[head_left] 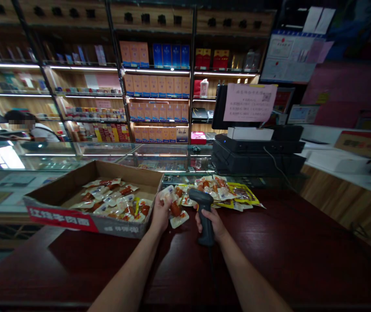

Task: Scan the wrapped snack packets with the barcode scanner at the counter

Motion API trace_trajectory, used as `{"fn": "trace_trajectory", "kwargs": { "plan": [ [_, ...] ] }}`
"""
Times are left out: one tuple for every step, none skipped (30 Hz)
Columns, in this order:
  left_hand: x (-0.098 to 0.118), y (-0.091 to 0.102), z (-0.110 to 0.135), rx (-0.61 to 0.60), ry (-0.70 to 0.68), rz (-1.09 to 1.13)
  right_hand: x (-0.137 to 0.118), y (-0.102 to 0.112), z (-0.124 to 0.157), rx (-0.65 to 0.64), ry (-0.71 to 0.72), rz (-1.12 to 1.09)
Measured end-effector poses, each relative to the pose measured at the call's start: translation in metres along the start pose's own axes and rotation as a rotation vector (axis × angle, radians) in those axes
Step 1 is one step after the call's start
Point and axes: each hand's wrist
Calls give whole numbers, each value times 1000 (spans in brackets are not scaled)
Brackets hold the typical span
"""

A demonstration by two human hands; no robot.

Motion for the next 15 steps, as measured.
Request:
{"fn": "trace_trajectory", "kwargs": {
  "plan": [
    [-10, 5, 0, -2, 28, -4, 0, 0, 0, 1, -5, 5],
    [-16, 10, -1, -7, 53, -8, 0, -1, 0, 4, -13, 15],
    [-21, 15, -3, -17, 80, -13, 0, -2, 0, 6, -24, 30],
    [-23, 18, -4, -29, 105, -17, 1, -3, 0, 6, -37, 49],
    [-24, 21, -6, -38, 119, -16, 1, -4, 0, 3, -54, 71],
    [-24, 23, -7, -43, 121, -14, 1, -5, 0, -3, -71, 94],
    [-24, 24, -7, -46, 115, -13, 1, -6, 0, -13, -88, 115],
    [-24, 24, -8, -49, 107, -15, 1, -7, 0, -24, -102, 132],
    [-24, 25, -8, -52, 98, -19, 2, -7, 1, -33, -112, 144],
    [-24, 25, -9, -54, 90, -23, 2, -8, 1, -38, -116, 152],
    [-25, 25, -9, -61, 86, -27, 2, -9, 1, -39, -116, 156],
    [-26, 25, -9, -69, 83, -31, 2, -9, 1, -38, -113, 157],
    [-27, 26, -9, -78, 77, -34, 2, -10, 1, -35, -111, 156],
    [-28, 27, -9, -86, 67, -36, 2, -10, 1, -32, -109, 155],
    [-29, 27, -10, -95, 51, -44, 2, -11, 1, -32, -107, 154]
  ]
}}
Point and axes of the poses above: each hand's wrist, its own z-axis away from the middle knuckle, its own y-axis out of the back of the hand, x = y × z, and after that the axes turned 3 degrees about -y, right-handed
